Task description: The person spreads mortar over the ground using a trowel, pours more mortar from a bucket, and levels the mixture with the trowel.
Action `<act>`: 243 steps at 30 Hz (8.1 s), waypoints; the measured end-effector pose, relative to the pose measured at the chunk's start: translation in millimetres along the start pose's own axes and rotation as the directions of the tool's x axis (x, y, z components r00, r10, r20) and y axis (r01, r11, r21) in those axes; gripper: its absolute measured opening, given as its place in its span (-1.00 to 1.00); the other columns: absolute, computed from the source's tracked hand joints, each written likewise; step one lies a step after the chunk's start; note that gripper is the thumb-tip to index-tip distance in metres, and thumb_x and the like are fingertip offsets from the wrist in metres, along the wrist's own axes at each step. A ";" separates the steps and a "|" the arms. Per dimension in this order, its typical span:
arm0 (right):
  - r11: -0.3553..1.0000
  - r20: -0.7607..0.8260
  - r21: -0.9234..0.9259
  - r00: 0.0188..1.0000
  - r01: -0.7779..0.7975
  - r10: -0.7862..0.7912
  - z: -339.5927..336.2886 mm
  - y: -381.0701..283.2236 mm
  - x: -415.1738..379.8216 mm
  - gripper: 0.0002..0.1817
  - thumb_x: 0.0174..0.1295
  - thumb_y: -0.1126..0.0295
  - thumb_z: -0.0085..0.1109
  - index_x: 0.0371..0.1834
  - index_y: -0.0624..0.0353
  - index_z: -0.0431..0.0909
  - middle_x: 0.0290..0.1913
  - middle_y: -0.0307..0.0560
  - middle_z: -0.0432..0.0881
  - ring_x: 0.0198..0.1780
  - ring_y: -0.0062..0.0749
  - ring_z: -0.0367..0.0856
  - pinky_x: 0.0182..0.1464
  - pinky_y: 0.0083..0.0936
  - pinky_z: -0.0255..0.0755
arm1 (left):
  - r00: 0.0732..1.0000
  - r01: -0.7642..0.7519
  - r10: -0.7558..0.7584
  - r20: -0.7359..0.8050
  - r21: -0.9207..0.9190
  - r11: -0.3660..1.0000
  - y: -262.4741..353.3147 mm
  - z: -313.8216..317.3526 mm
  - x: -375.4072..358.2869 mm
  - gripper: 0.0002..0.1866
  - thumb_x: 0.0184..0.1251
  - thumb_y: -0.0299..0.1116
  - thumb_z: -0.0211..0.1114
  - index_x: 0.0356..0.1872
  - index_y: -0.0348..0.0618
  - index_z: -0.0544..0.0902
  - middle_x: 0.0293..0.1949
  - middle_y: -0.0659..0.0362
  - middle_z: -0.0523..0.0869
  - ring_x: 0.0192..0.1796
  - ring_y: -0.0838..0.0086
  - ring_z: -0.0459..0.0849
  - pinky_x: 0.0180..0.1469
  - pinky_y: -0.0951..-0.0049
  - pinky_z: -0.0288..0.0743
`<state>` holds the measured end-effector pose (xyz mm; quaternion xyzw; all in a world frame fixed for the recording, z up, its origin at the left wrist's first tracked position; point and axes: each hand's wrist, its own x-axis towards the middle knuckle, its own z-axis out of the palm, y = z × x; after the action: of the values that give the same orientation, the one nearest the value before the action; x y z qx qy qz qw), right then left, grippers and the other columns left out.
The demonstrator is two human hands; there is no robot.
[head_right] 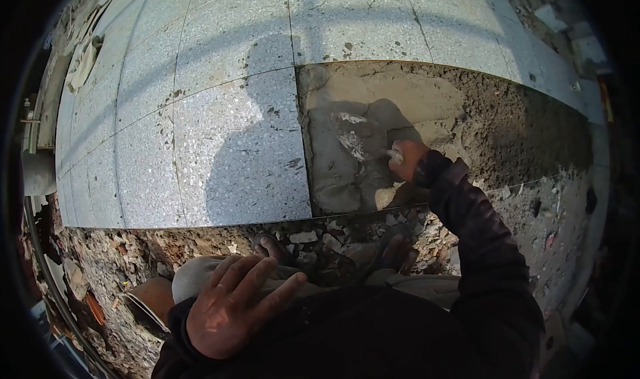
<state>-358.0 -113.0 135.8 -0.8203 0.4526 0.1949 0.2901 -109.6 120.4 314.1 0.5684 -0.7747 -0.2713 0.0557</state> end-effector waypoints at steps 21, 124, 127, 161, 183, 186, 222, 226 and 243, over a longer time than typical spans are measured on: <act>0.996 -0.028 -0.030 0.996 -0.081 0.080 59.8 -132.9 73.1 -0.61 0.11 0.22 0.03 -0.27 0.44 0.47 -0.29 0.36 0.56 -0.18 0.19 0.55 -0.12 -0.18 0.44 | 0.985 -0.108 0.094 -0.146 -0.089 0.990 -27.0 3.0 -20.5 -0.53 0.11 -0.36 0.09 0.12 0.23 0.47 -0.11 0.08 0.49 -0.04 0.29 0.52 0.02 0.28 0.45; 0.941 -0.124 -0.080 0.934 0.327 -0.335 108.0 66.1 -70.8 -0.58 0.20 0.14 0.03 0.13 -0.06 0.39 -0.41 0.02 0.54 -0.43 -0.08 0.57 -0.43 -0.22 0.45 | 0.953 0.300 -0.302 0.004 0.095 0.949 12.6 19.5 24.7 -0.51 -0.05 -0.55 0.30 0.03 -0.09 0.53 -0.12 0.03 0.58 -0.12 0.15 0.54 -0.12 0.26 0.47; 0.936 -0.118 -0.010 0.929 0.352 -0.351 122.0 57.0 -90.5 -0.53 0.19 0.16 0.05 0.18 -0.02 0.34 -0.37 0.04 0.53 -0.41 -0.08 0.58 -0.40 -0.23 0.48 | 0.988 0.150 -0.140 -0.062 0.207 0.967 7.9 22.4 31.3 -0.52 -0.06 -0.57 0.30 0.01 -0.10 0.54 -0.16 0.04 0.60 -0.15 0.16 0.56 -0.15 0.27 0.48; 0.993 -0.234 0.029 0.965 -0.118 0.122 95.8 93.9 -55.0 -0.60 0.29 0.12 -0.12 0.20 -0.21 0.31 -0.30 0.14 0.56 -0.29 0.08 0.58 -0.29 -0.10 0.47 | 0.798 0.536 -0.581 -0.159 -0.253 0.805 -85.0 6.7 -14.7 -0.61 0.21 -0.47 0.23 0.10 -0.17 0.49 -0.26 0.13 0.63 -0.20 0.50 0.57 -0.06 0.49 0.42; 0.991 -0.468 -0.073 0.881 -0.111 0.064 112.2 150.5 -125.6 -0.59 0.18 0.20 0.07 0.14 -0.18 0.39 -0.31 0.00 0.51 -0.42 -0.10 0.58 -0.46 -0.25 0.45 | 0.918 0.391 -0.396 0.011 -0.182 0.902 -51.1 8.0 33.8 -0.68 0.21 -0.51 0.19 0.01 -0.22 0.53 -0.15 -0.04 0.62 -0.10 0.28 0.61 -0.04 0.45 0.42; 0.998 -0.543 -0.023 0.839 -0.051 0.030 108.7 152.2 -125.4 -0.57 0.15 0.21 0.09 0.13 -0.13 0.41 -0.35 -0.02 0.49 -0.45 -0.09 0.56 -0.47 -0.23 0.44 | 0.908 0.416 -0.417 0.034 -0.191 0.889 -52.4 8.2 33.3 -0.65 0.20 -0.53 0.20 0.04 -0.22 0.51 -0.19 -0.02 0.62 -0.13 0.27 0.61 -0.06 0.46 0.42; 0.927 -0.558 0.328 0.829 0.184 0.033 121.5 124.8 -117.4 -0.61 0.11 0.42 0.14 0.05 0.15 0.47 -0.15 0.12 0.55 -0.14 -0.01 0.54 -0.14 -0.30 0.44 | 0.965 0.258 -0.260 -0.021 0.230 0.938 -83.6 277.0 87.7 -0.78 0.05 -0.45 0.11 -0.22 -0.11 0.50 -0.30 0.04 0.44 -0.17 0.14 0.43 -0.11 0.21 0.38; 0.933 -0.485 0.291 0.873 0.210 -0.045 115.1 121.1 -113.3 -0.59 0.13 0.41 0.11 0.10 0.13 0.43 -0.17 0.09 0.56 -0.16 -0.01 0.56 -0.14 -0.29 0.45 | 0.946 0.325 -0.314 -0.087 0.181 0.928 -80.4 271.6 89.6 -0.73 0.03 -0.49 0.15 -0.17 -0.13 0.50 -0.27 0.03 0.44 -0.16 0.12 0.42 -0.11 0.22 0.38; 0.994 -0.093 0.070 0.991 -0.086 0.092 125.8 85.5 -87.0 -0.53 0.23 0.20 -0.05 0.25 -0.28 0.24 -0.22 0.10 0.47 -0.28 0.04 0.59 -0.32 -0.12 0.48 | 0.805 0.592 -0.573 -0.156 0.150 0.792 -134.6 18.1 -58.8 -0.62 0.19 -0.42 0.19 0.05 -0.20 0.42 -0.33 0.03 0.57 -0.26 0.27 0.57 -0.19 0.32 0.46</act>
<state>-483.1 -12.2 65.8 -0.7978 0.5085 0.1529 0.2856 18.2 152.7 246.7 0.7951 -0.5803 -0.1700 -0.0462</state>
